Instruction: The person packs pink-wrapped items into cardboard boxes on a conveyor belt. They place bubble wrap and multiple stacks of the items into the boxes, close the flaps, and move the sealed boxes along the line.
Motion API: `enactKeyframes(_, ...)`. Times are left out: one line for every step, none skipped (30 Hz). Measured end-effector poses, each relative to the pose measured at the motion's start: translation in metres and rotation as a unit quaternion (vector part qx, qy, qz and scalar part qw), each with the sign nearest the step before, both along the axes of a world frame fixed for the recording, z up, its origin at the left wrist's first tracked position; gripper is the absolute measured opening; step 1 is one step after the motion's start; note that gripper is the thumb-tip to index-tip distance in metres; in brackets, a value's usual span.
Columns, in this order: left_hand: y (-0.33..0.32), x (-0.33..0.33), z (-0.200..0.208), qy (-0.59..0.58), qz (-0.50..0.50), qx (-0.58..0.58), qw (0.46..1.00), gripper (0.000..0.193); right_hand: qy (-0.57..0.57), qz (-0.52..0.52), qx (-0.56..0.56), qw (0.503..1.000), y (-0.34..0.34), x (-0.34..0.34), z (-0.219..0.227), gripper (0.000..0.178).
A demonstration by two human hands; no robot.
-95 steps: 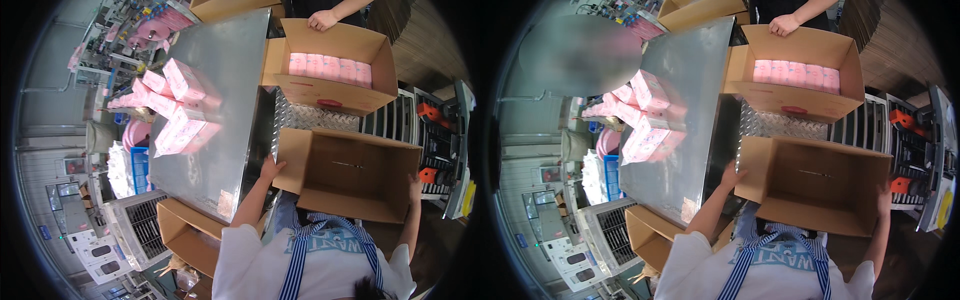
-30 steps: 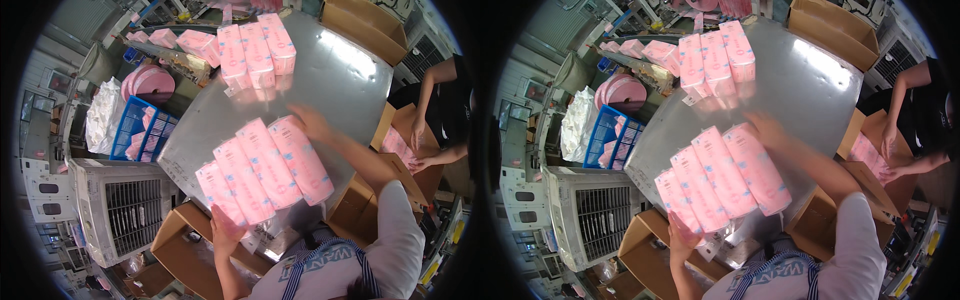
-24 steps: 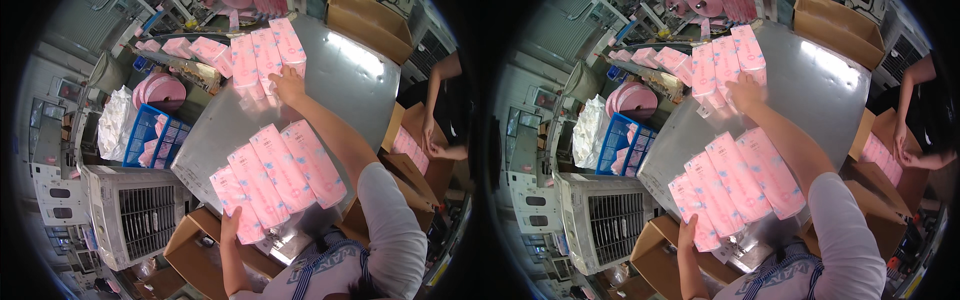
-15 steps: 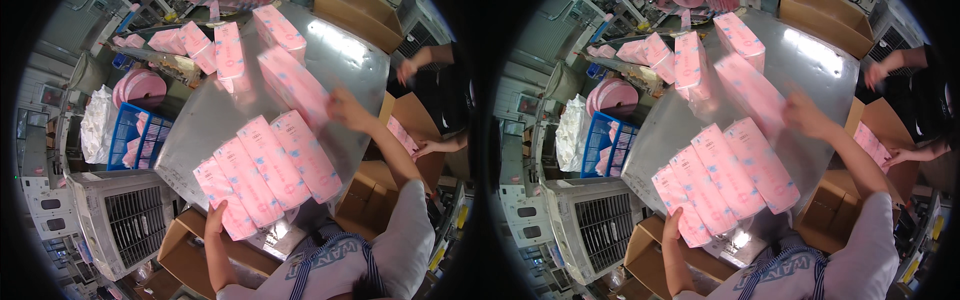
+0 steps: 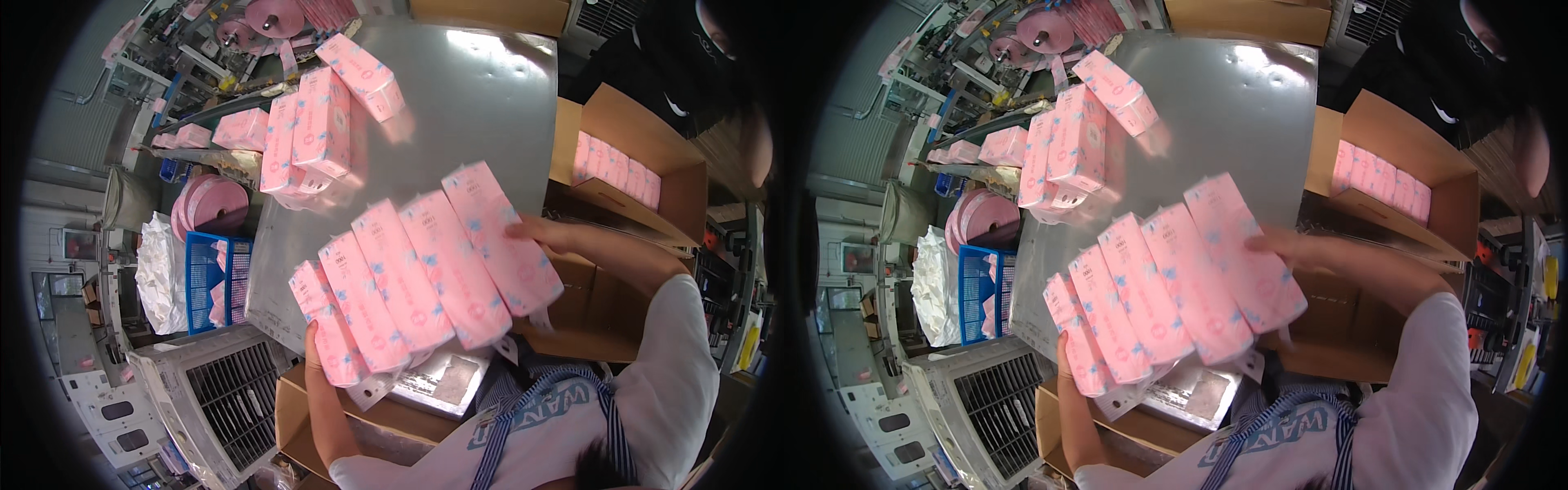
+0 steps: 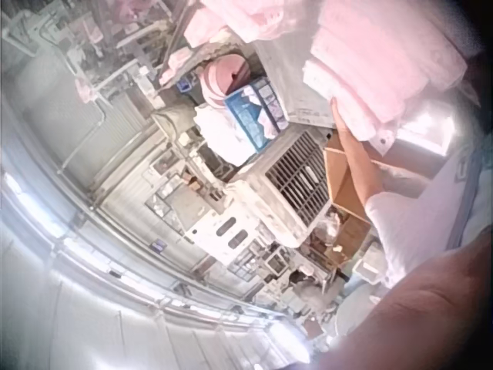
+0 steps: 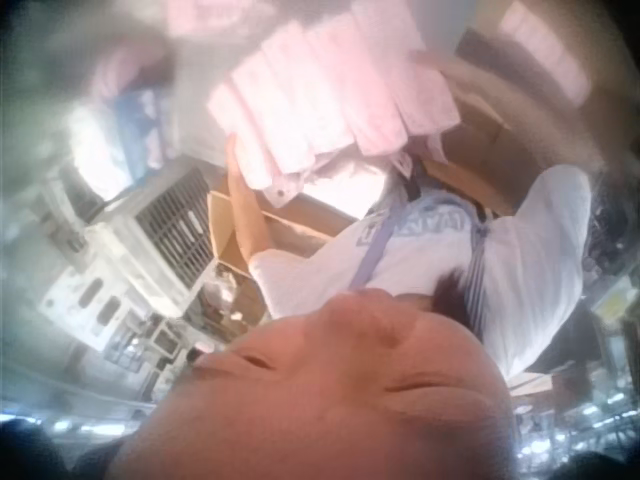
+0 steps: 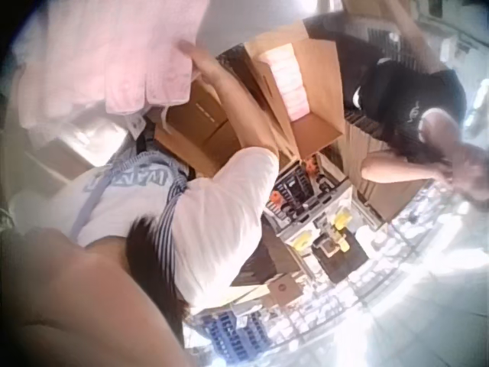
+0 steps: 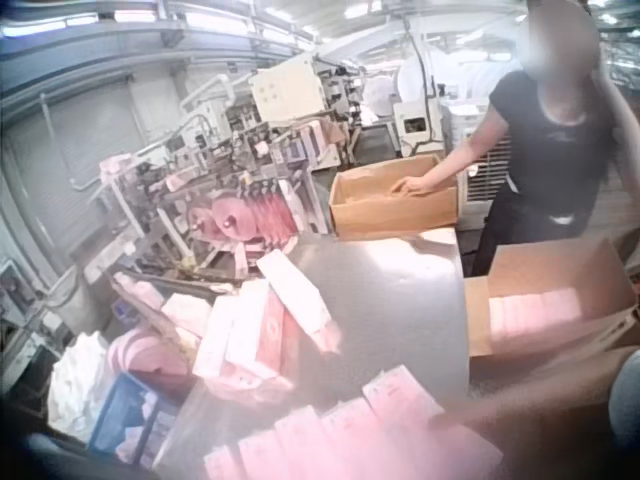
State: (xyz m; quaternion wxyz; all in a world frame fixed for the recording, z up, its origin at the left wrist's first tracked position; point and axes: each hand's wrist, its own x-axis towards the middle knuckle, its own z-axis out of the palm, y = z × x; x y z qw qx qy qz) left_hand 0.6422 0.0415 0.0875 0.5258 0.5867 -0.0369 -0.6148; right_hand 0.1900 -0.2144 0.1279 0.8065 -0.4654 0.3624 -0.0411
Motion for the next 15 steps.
enactKeyframes(0.0, -0.005, 0.007, 0.058, -0.004, -0.005, 0.998, 0.067, 0.013, 0.011, 0.02, 1.0, 0.008, -0.014, 0.014, 0.062)
enactKeyframes(0.007, -0.017, 0.023, 0.073, -0.01, -0.002, 0.997, 0.065, 0.056, 0.045, 0.051, 0.996, 0.014, -0.029, 0.04, 0.06)
enactKeyframes(0.01, -0.031, 0.031, 0.079, -0.026, 0.0, 0.997, 0.064, 0.106, 0.081, 0.083, 0.988, 0.021, -0.046, 0.073, 0.058)
enactKeyframes(0.007, -0.047, 0.046, 0.081, -0.053, 0.009, 0.995, 0.063, 0.15, 0.111, 0.12, 0.975, 0.028, -0.066, 0.091, 0.057)
enactKeyframes(-0.008, -0.067, 0.051, 0.091, -0.096, 0.01, 0.991, 0.062, 0.116, 0.086, 0.124, 0.982, 0.045, -0.107, 0.068, 0.058)
enactKeyframes(-0.022, -0.088, 0.055, 0.092, -0.138, 0.015, 0.986, 0.061, 0.082, 0.064, 0.13, 0.986, 0.064, -0.161, 0.039, 0.059)
enactKeyframes(-0.034, -0.109, 0.058, 0.093, -0.175, 0.018, 0.98, 0.06, 0.119, 0.024, 0.118, 0.986, 0.078, -0.205, 0.044, 0.061)
enactKeyframes(-0.043, -0.131, 0.061, 0.09, -0.21, 0.019, 0.973, 0.059, 0.156, -0.008, 0.1, 0.983, 0.087, -0.243, 0.051, 0.064)
enactKeyframes(-0.055, -0.154, 0.064, 0.081, -0.249, 0.02, 0.965, 0.057, 0.182, -0.067, 0.141, 0.971, 0.092, -0.277, 0.052, 0.066)
enactKeyframes(-0.067, -0.178, 0.064, 0.07, -0.288, 0.022, 0.955, 0.056, 0.208, -0.125, 0.181, 0.953, 0.097, -0.306, 0.05, 0.068)
enactKeyframes(-0.086, -0.209, 0.067, 0.052, -0.333, 0.024, 0.941, 0.055, 0.084, -0.164, 0.222, 0.958, 0.103, -0.324, 0.066, 0.068)
enactKeyframes(-0.104, -0.239, 0.067, 0.036, -0.376, 0.027, 0.925, 0.054, -0.025, -0.278, 0.318, 0.906, 0.112, -0.326, 0.088, 0.061)
enactKeyframes(-0.128, -0.267, 0.055, 0.029, -0.426, 0.021, 0.904, 0.053, 0.072, -0.218, 0.122, 0.966, 0.125, -0.368, 0.073, 0.057)
enactKeyframes(-0.148, -0.299, 0.05, 0.013, -0.471, 0.017, 0.882, 0.052, 0.162, -0.14, -0.074, 0.974, 0.137, -0.416, 0.044, 0.053)
enactKeyframes(-0.166, -0.331, 0.042, -0.003, -0.514, 0.02, 0.858, 0.051, 0.152, -0.205, 0.04, 0.966, 0.142, -0.441, 0.028, 0.046)
